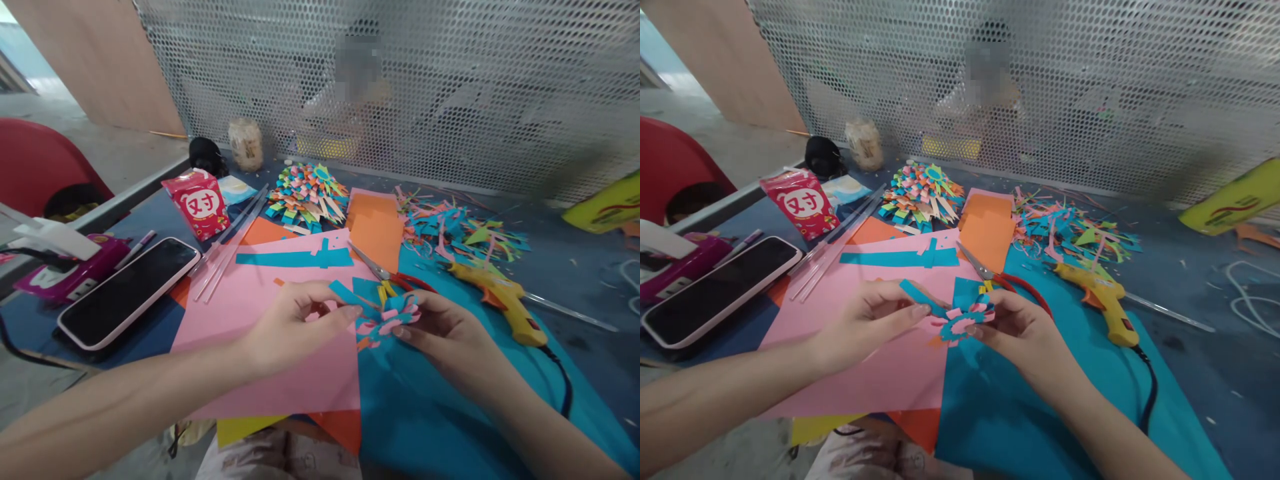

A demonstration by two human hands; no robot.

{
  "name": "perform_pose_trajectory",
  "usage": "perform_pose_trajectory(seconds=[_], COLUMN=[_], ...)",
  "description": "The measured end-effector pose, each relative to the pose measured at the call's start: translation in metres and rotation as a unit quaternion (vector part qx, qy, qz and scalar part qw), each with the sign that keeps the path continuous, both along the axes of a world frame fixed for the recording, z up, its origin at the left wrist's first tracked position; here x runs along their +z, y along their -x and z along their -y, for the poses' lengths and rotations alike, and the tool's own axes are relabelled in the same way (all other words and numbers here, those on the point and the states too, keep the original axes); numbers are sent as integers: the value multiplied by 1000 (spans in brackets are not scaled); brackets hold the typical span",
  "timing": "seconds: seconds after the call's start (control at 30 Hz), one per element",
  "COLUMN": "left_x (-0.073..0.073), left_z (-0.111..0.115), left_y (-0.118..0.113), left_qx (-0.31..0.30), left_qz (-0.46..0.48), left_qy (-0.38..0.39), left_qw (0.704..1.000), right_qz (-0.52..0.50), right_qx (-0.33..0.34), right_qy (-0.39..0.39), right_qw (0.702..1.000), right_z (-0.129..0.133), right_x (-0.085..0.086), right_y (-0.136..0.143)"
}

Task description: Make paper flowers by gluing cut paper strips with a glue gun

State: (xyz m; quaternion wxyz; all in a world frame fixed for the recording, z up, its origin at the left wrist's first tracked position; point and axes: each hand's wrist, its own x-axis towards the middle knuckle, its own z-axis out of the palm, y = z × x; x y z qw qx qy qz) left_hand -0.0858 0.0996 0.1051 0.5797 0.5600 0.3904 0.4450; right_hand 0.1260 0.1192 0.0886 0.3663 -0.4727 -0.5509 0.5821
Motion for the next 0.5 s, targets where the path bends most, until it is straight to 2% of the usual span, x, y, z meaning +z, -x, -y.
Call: perform_pose_trajectory(seconds=[0.17,0.3,0.4,0.43,0.5], left_x=[3,2,-1,-1,-2], left_z=[1,1,2,1,1], left_y=[2,9,15,16,17], left_qx=[13,-37,-41,-35,-24], left_qz=[-12,-2,-5,3,26], left_qy=[-9,-58,-103,-110,-96], left_qw=[1000,998,994,993,995], right_qz=[5,36,67,83,121], right_qx=[7,6,-18,-22,-16], right_qy=[-29,-95,-227,-290,-431], right_qw=[1000,995,971,953,894], right_z=[-1,1,2,3,6], right_x=[1,5,8,9,12], right_y=[0,3,3,2,-3])
